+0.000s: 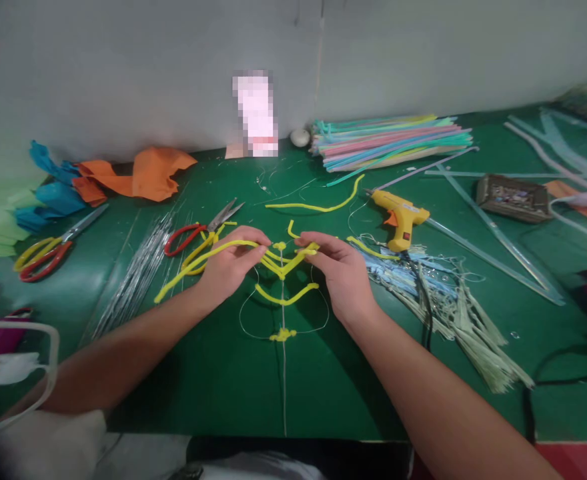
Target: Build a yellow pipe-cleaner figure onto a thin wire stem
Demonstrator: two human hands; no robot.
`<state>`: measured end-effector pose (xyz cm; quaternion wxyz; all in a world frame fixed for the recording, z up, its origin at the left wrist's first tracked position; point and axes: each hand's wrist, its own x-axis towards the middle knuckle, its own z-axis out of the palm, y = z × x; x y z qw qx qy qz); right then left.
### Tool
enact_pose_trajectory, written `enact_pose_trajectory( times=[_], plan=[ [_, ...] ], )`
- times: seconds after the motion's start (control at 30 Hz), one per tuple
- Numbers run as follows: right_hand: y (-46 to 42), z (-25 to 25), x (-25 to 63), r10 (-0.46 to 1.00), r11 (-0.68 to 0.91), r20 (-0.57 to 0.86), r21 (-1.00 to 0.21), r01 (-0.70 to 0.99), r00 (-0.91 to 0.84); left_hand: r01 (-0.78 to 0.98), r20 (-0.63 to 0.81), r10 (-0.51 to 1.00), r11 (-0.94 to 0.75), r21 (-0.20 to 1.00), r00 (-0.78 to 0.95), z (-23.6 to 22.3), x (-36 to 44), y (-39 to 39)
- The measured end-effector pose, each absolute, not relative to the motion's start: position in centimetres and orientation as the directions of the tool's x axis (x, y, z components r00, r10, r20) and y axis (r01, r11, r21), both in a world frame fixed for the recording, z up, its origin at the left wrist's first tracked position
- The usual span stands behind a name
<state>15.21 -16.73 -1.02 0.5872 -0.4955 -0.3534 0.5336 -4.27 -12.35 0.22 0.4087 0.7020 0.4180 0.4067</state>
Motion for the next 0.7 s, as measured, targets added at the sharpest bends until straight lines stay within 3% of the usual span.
enact_pose_trajectory(
  times=[0.1,0.17,0.23,0.33,0.4,0.53,0.7],
  plan=[
    [-16.7,-1.2,15.4,0.973,-0.121,-0.123,-0.992,-0.023,0.194,0.346,0.272,0.883,-0.410,0.844,0.382,0.7,-4.4,-12.5],
    [-16.8,-1.2,15.6,0.979,-0.094,-0.050,-0.971,0.220,0.197,0.409,0.284,0.862,-0.459,0.789,0.419,1.0,-4.4,-12.4],
    [-16.9,-1.2,15.8,0.980,0.038,0.123,-0.884,0.466,0.153,0.448,0.300,0.839,-0.506,0.737,0.454,1.0,-4.4,-12.3],
    [-17.2,-0.8,15.9,0.946,0.189,0.321,-0.662,0.726,0.046,0.468,0.293,0.807,-0.549,0.693,0.513,0.7,-4.4,-12.1],
    [-17.4,-0.5,15.8,0.949,0.177,0.314,-0.581,0.795,0.018,0.462,0.286,0.790,-0.564,0.684,0.542,0.3,-4.4,-12.0],
    [-17.7,-0.3,15.7,0.998,0.055,0.069,-0.642,0.765,-0.013,0.470,0.288,0.777,-0.584,0.662,0.560,-0.4,-4.5,-11.9],
    [-17.4,-0.5,16.2,0.995,0.046,-0.031,-0.695,0.717,-0.094,0.589,0.350,0.738,-0.672,0.449,0.576,-0.5,-4.8,-11.9]
  ],
)
